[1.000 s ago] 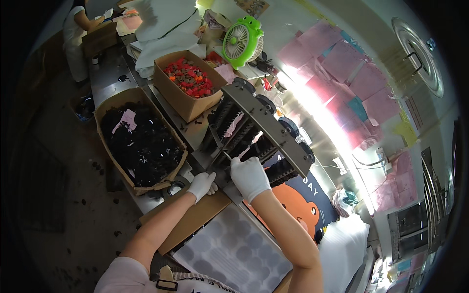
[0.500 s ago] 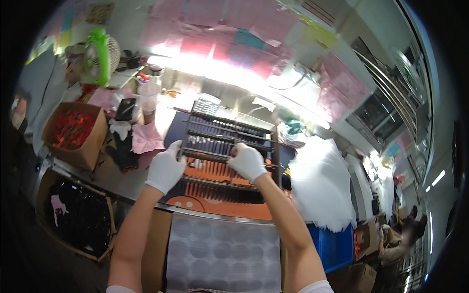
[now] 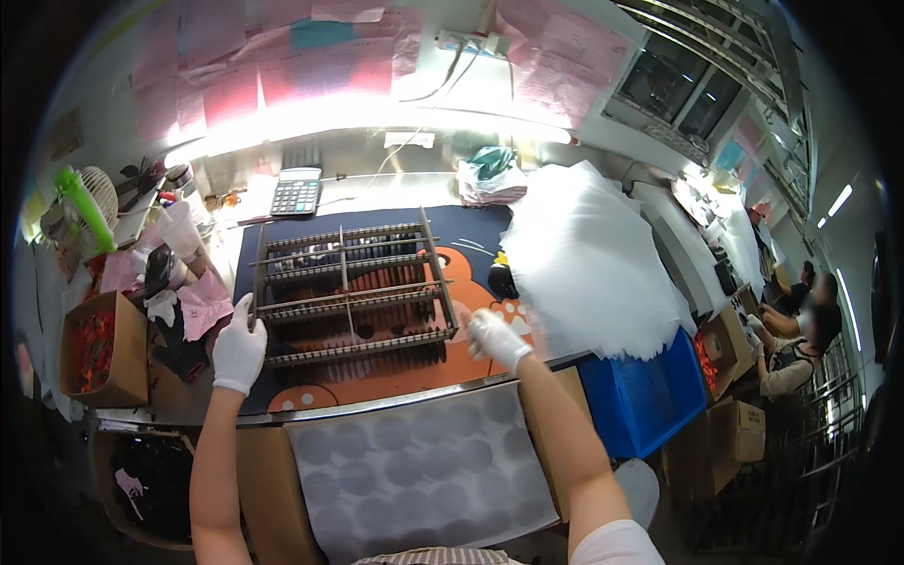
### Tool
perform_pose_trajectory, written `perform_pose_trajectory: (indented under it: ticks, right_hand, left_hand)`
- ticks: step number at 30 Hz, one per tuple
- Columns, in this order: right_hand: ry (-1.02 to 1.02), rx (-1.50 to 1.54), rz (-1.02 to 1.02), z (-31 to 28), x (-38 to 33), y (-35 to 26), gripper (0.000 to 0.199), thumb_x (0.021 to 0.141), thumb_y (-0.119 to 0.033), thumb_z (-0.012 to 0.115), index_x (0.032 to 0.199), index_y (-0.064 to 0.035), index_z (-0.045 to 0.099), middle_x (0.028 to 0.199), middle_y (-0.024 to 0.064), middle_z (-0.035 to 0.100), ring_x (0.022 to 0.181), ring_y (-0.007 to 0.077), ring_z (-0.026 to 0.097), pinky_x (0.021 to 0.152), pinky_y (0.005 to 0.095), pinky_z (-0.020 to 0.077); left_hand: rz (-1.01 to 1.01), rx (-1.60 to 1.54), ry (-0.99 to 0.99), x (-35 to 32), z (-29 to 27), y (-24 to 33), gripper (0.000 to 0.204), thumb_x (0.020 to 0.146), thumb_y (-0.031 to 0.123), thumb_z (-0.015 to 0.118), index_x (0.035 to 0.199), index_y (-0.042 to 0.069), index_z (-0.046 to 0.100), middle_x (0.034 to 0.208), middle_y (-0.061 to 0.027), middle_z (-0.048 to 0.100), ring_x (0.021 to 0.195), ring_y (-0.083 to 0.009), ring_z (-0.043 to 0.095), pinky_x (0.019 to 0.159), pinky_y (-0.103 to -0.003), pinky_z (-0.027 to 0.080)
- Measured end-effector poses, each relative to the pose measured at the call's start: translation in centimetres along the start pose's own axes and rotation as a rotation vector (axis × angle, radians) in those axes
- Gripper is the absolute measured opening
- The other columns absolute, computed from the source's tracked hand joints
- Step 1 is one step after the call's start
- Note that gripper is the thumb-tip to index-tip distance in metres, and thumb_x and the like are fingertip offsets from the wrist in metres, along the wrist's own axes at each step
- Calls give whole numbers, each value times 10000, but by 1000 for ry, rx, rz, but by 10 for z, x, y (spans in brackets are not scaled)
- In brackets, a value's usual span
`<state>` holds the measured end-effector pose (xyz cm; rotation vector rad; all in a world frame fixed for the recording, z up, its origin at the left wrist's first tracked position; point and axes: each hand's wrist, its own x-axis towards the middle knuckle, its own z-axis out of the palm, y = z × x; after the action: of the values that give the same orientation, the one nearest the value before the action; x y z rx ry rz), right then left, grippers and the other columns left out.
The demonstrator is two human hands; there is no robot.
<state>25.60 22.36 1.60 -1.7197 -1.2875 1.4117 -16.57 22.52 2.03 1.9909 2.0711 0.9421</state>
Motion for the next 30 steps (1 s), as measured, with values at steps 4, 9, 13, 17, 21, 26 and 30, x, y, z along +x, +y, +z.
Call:
perform_pose_trajectory:
  ticks: [4, 9, 13, 17, 21, 26, 30]
  right_hand:
    - [307, -71, -610, 27, 28, 66, 204, 1016, -244, 477, 861, -126, 535, 647, -30, 477, 561, 72, 493, 470, 253, 397]
    - [713, 616, -430, -101, 65, 83, 257, 1001, -313, 472, 856, -120, 563, 706, 22, 579, 574, 161, 547, 562, 364, 488]
    - [424, 901, -150, -142, 58, 73, 271, 995, -363, 482, 850, -156, 580, 671, 9, 556, 567, 136, 538, 519, 362, 476]
    - [79, 30, 21, 19, 64, -25, 360, 965, -489, 525, 880, -142, 569, 634, -35, 478, 513, 92, 462, 441, 268, 376]
    - [134, 252, -347, 39, 118, 8, 346, 979, -432, 500, 865, -106, 519, 630, -11, 483, 509, 102, 483, 434, 292, 404]
    - [484, 979, -156, -142, 138, 74, 244, 960, -318, 509, 794, -143, 545, 616, -13, 490, 534, 103, 488, 471, 299, 410]
    - [296, 831, -12, -133, 131, 20, 288, 978, -382, 509, 784, -170, 537, 552, -55, 407, 455, 78, 395, 410, 265, 334]
  left_hand:
    - [129, -10, -22, 12, 15, 9, 442, 886, 113, 551, 1327, 81, 533, 1039, -270, 644, 854, -413, 643, 759, -494, 494]
    - [75, -99, -66, 19, 38, -89, 451, 957, 39, 443, 1406, -7, 430, 1390, -188, 514, 1262, -288, 511, 1062, -353, 383]
    - [98, -99, -63, 22, 49, -86, 422, 985, 59, 420, 1396, -32, 432, 1395, -178, 510, 1283, -265, 489, 1090, -334, 342]
    - [31, -202, -41, 19, 33, -109, 407, 988, 58, 420, 1379, -51, 440, 1389, -164, 505, 1280, -251, 474, 1099, -336, 329]
    - [53, -302, -98, 23, 40, -98, 407, 987, 61, 423, 1376, -55, 439, 1380, -169, 509, 1282, -251, 470, 1100, -337, 326]
    - [52, -186, -94, 11, 34, -57, 415, 992, 77, 432, 1395, -25, 437, 1365, -188, 530, 1268, -280, 498, 1075, -352, 350]
    - [29, -220, -22, 6, 43, -77, 413, 997, 72, 425, 1399, -23, 433, 1364, -192, 533, 1252, -281, 515, 1070, -355, 358]
